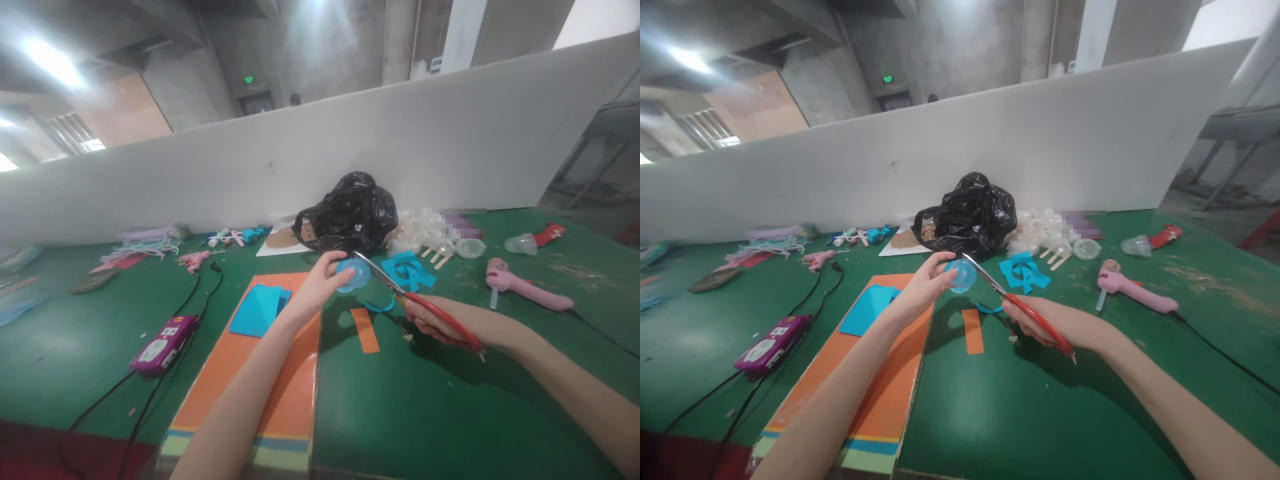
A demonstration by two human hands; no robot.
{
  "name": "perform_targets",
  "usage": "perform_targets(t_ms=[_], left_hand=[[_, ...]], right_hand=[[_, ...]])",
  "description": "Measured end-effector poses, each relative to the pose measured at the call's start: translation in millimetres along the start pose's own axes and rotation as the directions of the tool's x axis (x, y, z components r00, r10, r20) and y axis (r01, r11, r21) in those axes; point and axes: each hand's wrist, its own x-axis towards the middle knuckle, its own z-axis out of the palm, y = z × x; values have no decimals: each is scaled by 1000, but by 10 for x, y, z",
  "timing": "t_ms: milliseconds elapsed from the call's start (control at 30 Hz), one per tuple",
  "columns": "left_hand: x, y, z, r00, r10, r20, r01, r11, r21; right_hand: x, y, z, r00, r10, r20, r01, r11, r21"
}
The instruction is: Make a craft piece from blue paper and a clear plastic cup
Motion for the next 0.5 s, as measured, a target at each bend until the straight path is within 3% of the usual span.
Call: perform_targets(t_ms=[233, 500], left_hand=[[-26, 57, 47, 999, -37, 7, 38, 994, -105], [14, 11, 4, 1000, -23, -14, 22, 998, -53]], right_hand=[[-5, -3, 9, 1000, -2, -6, 2, 1000, 7], [38, -49, 33, 999, 39, -35, -38, 999, 20]])
